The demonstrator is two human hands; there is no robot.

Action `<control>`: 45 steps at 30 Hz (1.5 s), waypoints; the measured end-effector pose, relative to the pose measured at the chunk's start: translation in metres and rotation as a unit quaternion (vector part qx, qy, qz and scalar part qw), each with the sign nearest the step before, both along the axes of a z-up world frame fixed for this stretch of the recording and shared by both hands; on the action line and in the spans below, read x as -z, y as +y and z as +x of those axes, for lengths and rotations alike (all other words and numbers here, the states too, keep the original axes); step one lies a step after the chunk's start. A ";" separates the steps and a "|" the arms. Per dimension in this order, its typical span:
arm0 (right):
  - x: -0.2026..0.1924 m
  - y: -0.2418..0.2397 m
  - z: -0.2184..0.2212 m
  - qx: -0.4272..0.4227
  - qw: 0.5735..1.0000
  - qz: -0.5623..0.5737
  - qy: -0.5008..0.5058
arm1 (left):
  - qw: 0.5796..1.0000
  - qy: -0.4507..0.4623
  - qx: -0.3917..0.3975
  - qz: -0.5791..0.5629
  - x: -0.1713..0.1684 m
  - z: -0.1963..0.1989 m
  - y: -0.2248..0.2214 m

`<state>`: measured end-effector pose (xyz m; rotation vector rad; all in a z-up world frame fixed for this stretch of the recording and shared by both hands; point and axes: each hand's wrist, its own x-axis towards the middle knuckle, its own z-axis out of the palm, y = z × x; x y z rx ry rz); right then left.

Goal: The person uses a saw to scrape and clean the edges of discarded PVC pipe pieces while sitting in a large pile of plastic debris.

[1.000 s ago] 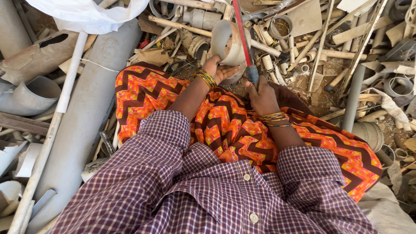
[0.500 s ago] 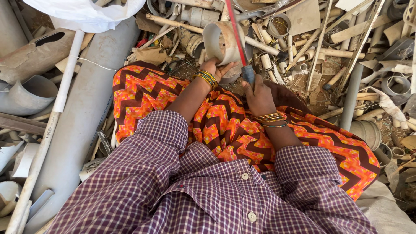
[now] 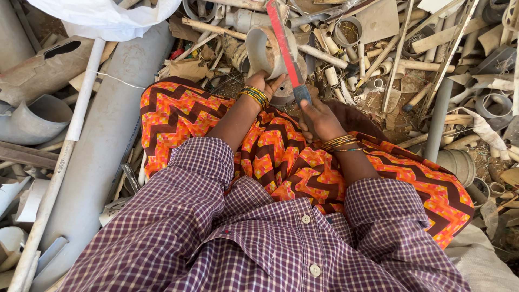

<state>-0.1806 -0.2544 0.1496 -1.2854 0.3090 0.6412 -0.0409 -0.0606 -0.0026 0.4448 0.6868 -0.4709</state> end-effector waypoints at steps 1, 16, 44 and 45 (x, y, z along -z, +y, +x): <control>0.001 -0.003 0.000 0.006 0.999 0.038 0.013 | 1.000 0.000 0.002 0.000 0.001 0.000 -0.001; 0.007 0.004 -0.002 0.052 0.953 -0.276 -0.112 | 0.992 -0.063 0.104 -0.031 0.005 -0.003 -0.003; 0.048 -0.016 0.004 -0.004 0.791 -0.568 -0.228 | 0.998 0.015 0.054 0.017 0.075 0.018 -0.014; 0.051 -0.018 0.003 0.035 0.791 -0.555 -0.255 | 0.998 0.029 0.043 0.029 0.074 0.020 -0.014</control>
